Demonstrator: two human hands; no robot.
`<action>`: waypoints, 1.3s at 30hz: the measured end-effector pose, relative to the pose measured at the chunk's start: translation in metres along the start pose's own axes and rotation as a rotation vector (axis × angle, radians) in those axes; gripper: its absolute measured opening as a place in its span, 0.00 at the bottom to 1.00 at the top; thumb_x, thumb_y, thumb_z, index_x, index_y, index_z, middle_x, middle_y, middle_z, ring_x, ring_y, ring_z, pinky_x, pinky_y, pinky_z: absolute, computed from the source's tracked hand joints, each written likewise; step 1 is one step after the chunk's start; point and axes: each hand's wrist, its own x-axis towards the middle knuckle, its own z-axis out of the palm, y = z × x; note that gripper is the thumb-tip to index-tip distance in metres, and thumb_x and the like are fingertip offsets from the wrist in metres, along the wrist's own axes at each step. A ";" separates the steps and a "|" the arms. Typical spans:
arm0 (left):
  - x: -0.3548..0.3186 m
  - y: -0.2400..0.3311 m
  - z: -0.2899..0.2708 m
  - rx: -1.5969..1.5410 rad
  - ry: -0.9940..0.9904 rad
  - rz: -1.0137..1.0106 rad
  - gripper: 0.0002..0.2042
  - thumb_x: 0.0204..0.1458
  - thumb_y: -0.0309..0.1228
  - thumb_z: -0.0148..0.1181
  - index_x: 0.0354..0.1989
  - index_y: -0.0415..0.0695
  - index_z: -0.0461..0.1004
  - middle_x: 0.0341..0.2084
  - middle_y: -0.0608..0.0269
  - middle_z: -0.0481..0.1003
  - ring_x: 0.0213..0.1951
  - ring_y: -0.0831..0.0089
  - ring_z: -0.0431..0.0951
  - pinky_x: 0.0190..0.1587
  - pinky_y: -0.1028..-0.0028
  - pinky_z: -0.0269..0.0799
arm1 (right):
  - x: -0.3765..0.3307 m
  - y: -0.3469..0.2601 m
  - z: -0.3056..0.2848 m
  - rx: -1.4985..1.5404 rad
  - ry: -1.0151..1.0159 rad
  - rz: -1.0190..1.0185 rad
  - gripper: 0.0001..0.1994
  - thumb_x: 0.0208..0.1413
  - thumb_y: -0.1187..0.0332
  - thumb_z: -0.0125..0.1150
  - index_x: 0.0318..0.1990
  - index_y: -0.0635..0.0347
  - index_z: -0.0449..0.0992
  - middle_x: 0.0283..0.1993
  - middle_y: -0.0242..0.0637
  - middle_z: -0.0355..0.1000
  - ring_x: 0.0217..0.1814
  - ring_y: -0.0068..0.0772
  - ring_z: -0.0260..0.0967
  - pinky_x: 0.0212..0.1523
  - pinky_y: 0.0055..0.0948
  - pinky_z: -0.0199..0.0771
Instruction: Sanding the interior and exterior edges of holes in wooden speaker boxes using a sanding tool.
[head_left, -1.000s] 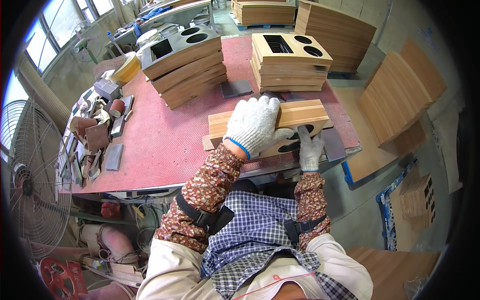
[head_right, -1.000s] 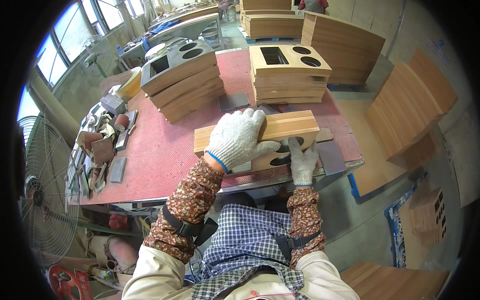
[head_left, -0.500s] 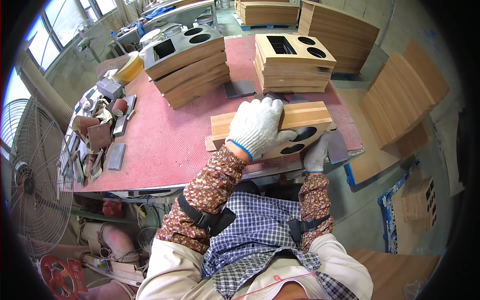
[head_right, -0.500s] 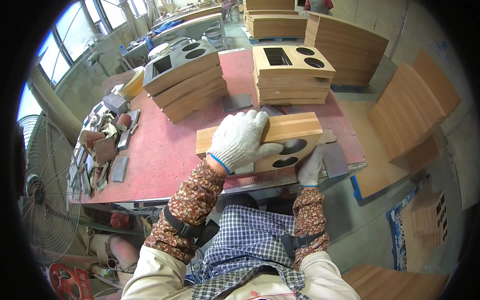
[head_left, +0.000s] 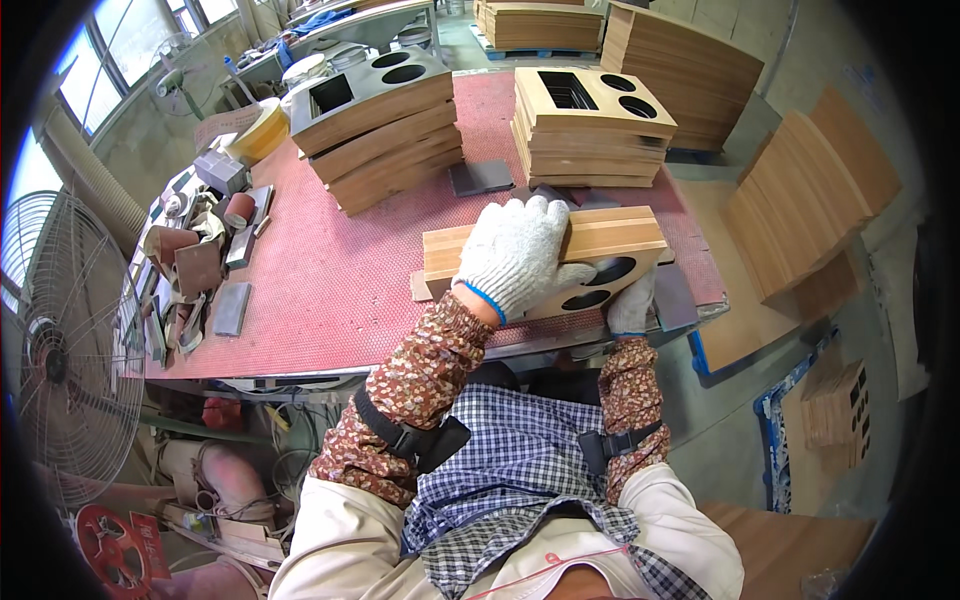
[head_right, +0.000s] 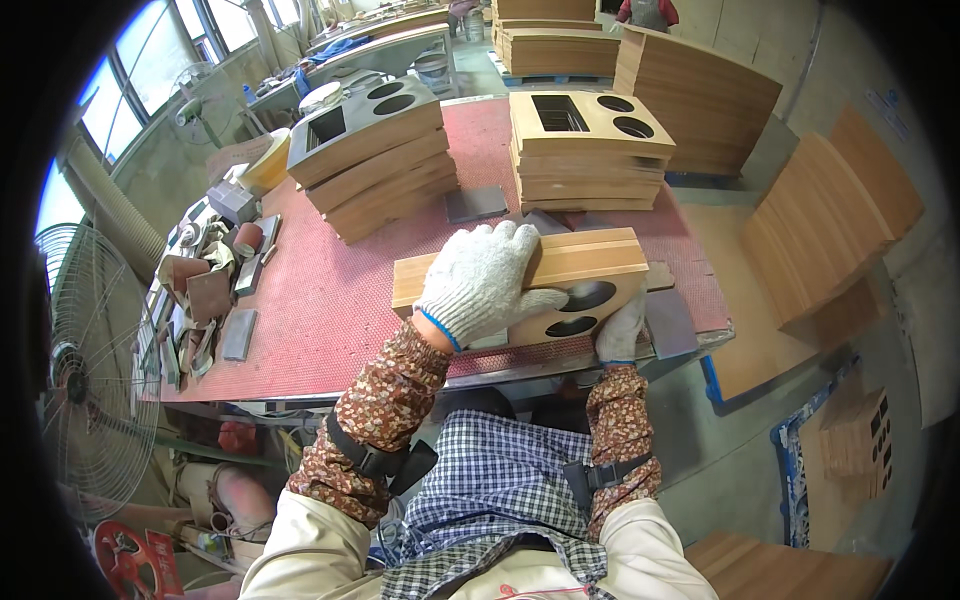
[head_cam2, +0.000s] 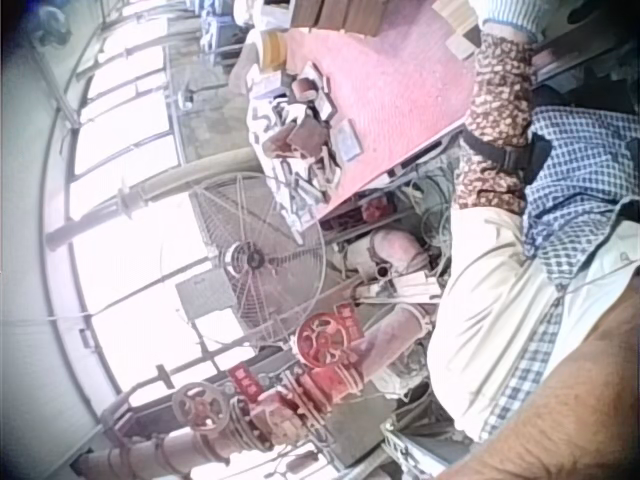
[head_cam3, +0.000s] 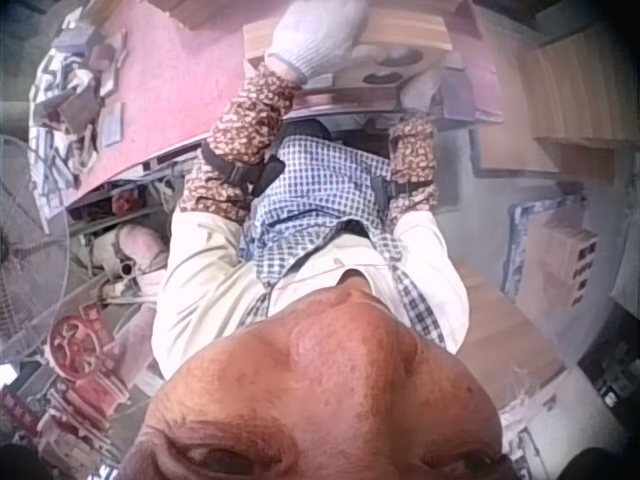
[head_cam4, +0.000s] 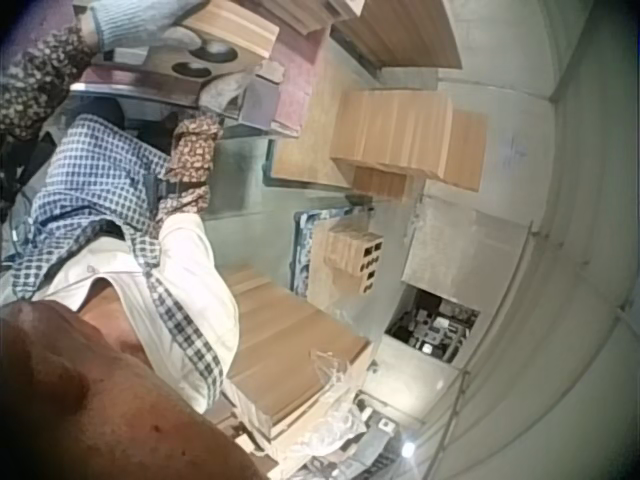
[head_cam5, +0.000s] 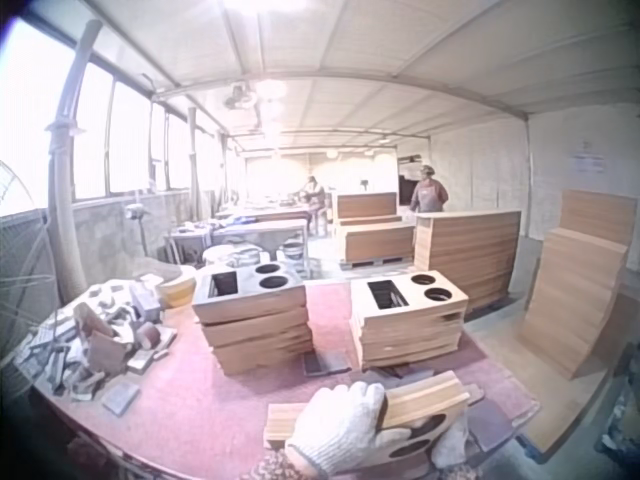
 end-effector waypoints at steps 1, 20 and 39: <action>-0.001 0.000 0.000 -0.002 -0.005 0.001 0.31 0.52 0.61 0.64 0.45 0.40 0.74 0.38 0.50 0.78 0.44 0.53 0.80 0.46 0.57 0.74 | 0.000 0.002 -0.002 0.011 0.017 0.008 0.31 0.72 0.42 0.43 0.66 0.59 0.66 0.62 0.38 0.70 0.63 0.35 0.70 0.64 0.37 0.71; 0.006 0.001 -0.005 -0.018 0.008 0.000 0.28 0.48 0.56 0.69 0.41 0.41 0.75 0.37 0.48 0.79 0.40 0.49 0.80 0.44 0.55 0.75 | -0.025 -0.075 -0.044 -1.849 0.159 -0.379 0.34 0.55 0.47 0.67 0.66 0.53 0.71 0.70 0.53 0.65 0.73 0.53 0.60 0.72 0.51 0.56; 0.008 -0.004 0.004 0.015 0.024 0.016 0.31 0.50 0.60 0.67 0.45 0.40 0.77 0.37 0.47 0.80 0.40 0.48 0.82 0.44 0.55 0.76 | -0.067 -0.075 -0.063 -1.728 -0.057 -0.553 0.16 0.51 0.61 0.73 0.47 0.53 0.82 0.62 0.42 0.73 0.63 0.49 0.70 0.63 0.47 0.68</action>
